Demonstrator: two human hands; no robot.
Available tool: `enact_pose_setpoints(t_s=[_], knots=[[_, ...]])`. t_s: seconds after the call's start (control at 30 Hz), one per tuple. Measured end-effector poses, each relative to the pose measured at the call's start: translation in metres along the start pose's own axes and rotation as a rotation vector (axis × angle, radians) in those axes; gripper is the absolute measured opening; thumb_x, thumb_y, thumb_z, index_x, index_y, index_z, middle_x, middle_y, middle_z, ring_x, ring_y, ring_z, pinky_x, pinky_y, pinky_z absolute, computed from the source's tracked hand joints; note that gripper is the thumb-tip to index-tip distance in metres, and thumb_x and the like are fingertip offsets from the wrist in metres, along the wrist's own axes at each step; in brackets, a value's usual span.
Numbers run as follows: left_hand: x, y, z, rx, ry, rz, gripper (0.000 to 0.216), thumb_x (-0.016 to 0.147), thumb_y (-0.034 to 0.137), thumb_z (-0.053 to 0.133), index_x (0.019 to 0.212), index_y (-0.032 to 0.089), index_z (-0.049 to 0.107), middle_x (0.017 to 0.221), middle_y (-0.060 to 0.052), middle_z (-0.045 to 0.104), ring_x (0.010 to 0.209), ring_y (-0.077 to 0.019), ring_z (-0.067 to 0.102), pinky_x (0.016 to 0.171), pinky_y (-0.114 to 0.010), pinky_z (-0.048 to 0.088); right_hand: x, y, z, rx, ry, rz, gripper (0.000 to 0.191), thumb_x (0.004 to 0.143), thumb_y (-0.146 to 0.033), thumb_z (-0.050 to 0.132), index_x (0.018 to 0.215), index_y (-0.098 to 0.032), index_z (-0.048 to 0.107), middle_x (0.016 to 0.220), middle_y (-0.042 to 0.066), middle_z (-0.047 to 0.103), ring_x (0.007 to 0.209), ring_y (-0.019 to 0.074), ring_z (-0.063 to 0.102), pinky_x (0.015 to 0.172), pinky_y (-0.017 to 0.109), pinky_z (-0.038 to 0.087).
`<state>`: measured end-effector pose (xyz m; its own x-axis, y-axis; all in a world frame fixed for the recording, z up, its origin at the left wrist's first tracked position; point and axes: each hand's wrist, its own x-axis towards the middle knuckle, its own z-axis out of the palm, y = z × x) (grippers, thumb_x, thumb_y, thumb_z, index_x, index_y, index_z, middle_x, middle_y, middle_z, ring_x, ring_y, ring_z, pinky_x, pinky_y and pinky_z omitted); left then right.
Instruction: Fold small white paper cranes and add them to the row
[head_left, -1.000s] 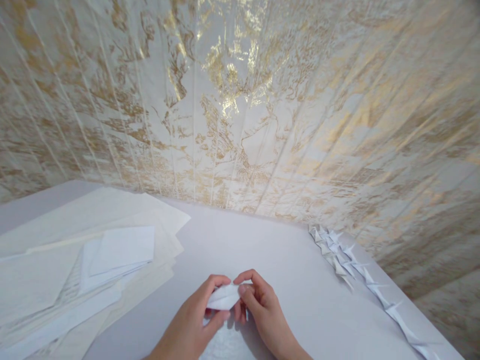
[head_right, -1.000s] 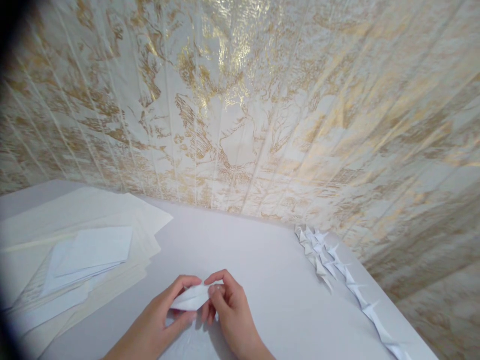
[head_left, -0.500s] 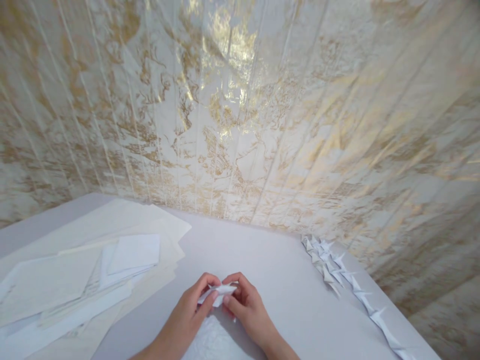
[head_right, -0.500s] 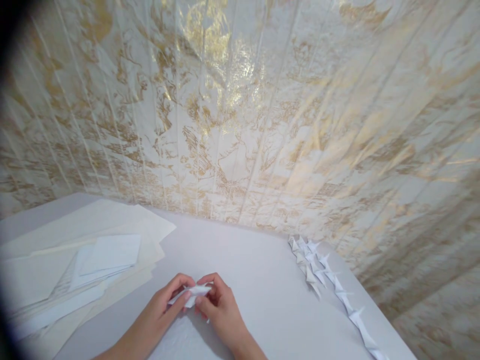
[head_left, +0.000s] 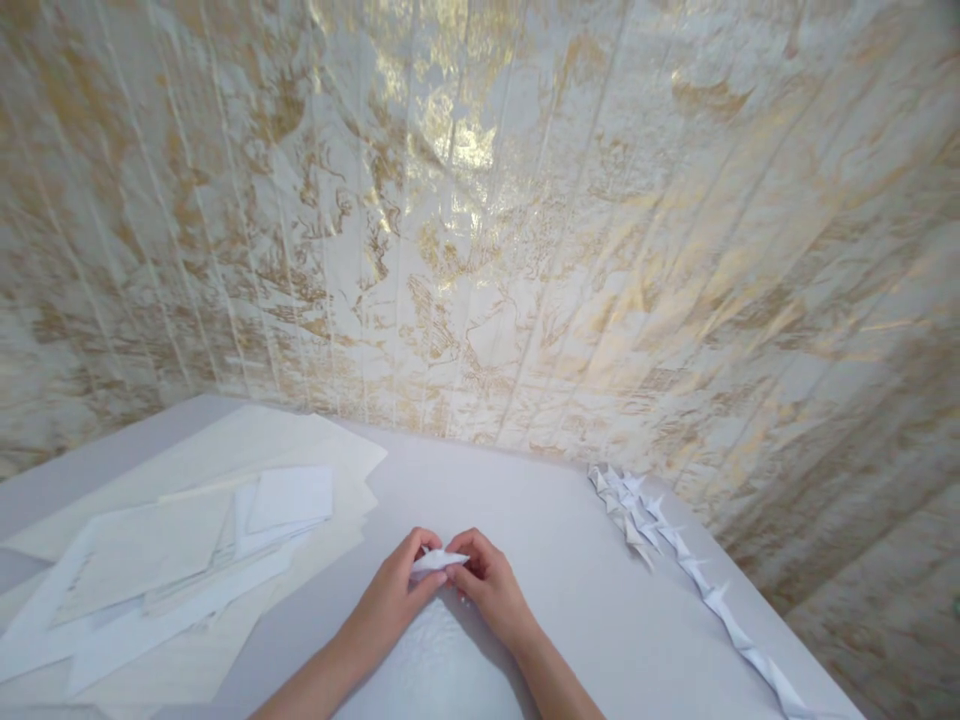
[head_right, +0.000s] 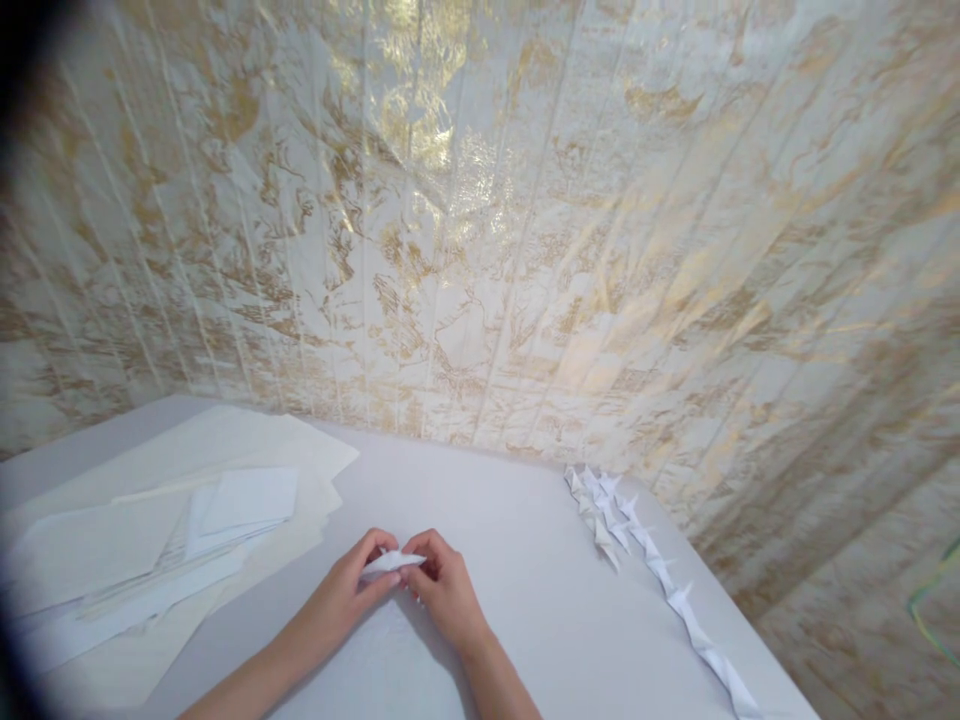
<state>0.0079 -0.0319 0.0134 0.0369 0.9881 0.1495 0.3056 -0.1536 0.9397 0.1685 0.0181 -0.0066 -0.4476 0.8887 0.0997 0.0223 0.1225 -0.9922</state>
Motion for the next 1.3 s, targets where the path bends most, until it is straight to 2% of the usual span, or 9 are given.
enact_pose_setpoints(t_s=[0.23,0.37,0.47,0.6,0.67,0.8,1.0,1.13,1.3], knots=[[-0.005,0.003,-0.004,-0.003,-0.063,0.072,0.011,0.087,0.031,0.053,0.094,0.023,0.052,0.091,-0.001,0.056,0.090,-0.0217,0.056,0.083,-0.030,0.043,-0.005,-0.007,0.002,-0.121,0.061,-0.055,0.010,0.075,-0.021,0.070,0.082,-0.018,0.063,0.064,-0.006,0.050,0.054,0.0092,0.039,0.054,0.021,0.031],[-0.005,0.002,-0.008,-0.002,-0.070,0.067,0.010,0.082,0.020,0.050,0.091,0.023,0.051,0.087,0.001,0.054,0.085,-0.0206,0.054,0.080,-0.030,0.043,-0.007,-0.013,0.003,-0.184,0.050,-0.161,0.010,0.072,-0.013,0.071,0.075,-0.019,0.064,0.085,0.000,0.059,0.069,0.0132,0.049,0.060,0.023,0.035],[-0.004,0.001,-0.009,-0.003,-0.054,0.047,0.012,0.079,0.016,0.049,0.089,0.023,0.049,0.085,0.002,0.052,0.082,-0.0194,0.053,0.077,-0.029,0.042,-0.006,-0.014,0.001,-0.236,0.040,-0.216,0.009,0.075,-0.014,0.069,0.072,-0.020,0.063,0.094,0.003,0.061,0.075,0.0158,0.053,0.062,0.025,0.037],[0.000,-0.003,-0.010,-0.018,-0.055,0.038,0.004,0.084,0.023,0.052,0.087,0.022,0.049,0.084,0.002,0.050,0.082,-0.0184,0.052,0.074,-0.026,0.042,-0.004,-0.010,-0.004,-0.303,0.082,-0.272,0.012,0.081,-0.016,0.066,0.070,-0.020,0.062,0.096,0.005,0.064,0.090,0.0208,0.057,0.080,0.032,0.040],[0.001,-0.007,-0.010,-0.026,-0.059,0.045,0.010,0.086,0.031,0.055,0.087,0.022,0.050,0.085,0.002,0.051,0.082,-0.0180,0.051,0.072,-0.025,0.041,-0.004,-0.007,-0.006,-0.336,0.090,-0.302,0.013,0.081,-0.015,0.066,0.070,-0.021,0.062,0.093,0.004,0.065,0.092,0.0217,0.056,0.086,0.035,0.038],[0.003,-0.010,-0.009,-0.044,-0.055,0.072,0.024,0.087,0.044,0.055,0.081,0.021,0.052,0.082,0.001,0.052,0.080,-0.0185,0.052,0.071,-0.025,0.041,-0.004,0.000,-0.006,-0.391,0.102,-0.324,0.016,0.080,-0.012,0.067,0.069,-0.021,0.059,0.078,0.001,0.060,0.081,0.0190,0.054,0.081,0.032,0.038],[0.006,-0.009,-0.011,-0.071,-0.004,0.060,0.025,0.089,0.042,0.052,0.075,0.022,0.052,0.076,0.002,0.053,0.076,-0.0187,0.054,0.070,-0.026,0.043,-0.004,0.002,0.000,-0.380,0.105,-0.235,0.015,0.078,-0.012,0.065,0.067,-0.019,0.059,0.068,-0.002,0.055,0.073,0.0165,0.050,0.072,0.027,0.037],[0.005,-0.012,-0.012,-0.075,0.005,0.064,0.024,0.091,0.041,0.050,0.077,0.021,0.053,0.076,0.001,0.055,0.078,-0.0192,0.056,0.074,-0.027,0.044,-0.004,0.001,0.002,-0.324,0.129,-0.125,0.008,0.078,-0.019,0.067,0.071,-0.018,0.066,0.069,-0.002,0.054,0.068,0.0147,0.048,0.066,0.025,0.036],[0.007,-0.018,-0.011,-0.060,0.022,0.091,0.025,0.094,0.041,0.047,0.081,0.021,0.055,0.078,0.001,0.056,0.080,-0.0190,0.057,0.076,-0.027,0.045,-0.004,0.003,0.001,-0.258,0.177,-0.091,0.023,0.080,-0.033,0.067,0.065,-0.017,0.063,0.065,-0.002,0.051,0.063,0.0134,0.044,0.061,0.025,0.034]])
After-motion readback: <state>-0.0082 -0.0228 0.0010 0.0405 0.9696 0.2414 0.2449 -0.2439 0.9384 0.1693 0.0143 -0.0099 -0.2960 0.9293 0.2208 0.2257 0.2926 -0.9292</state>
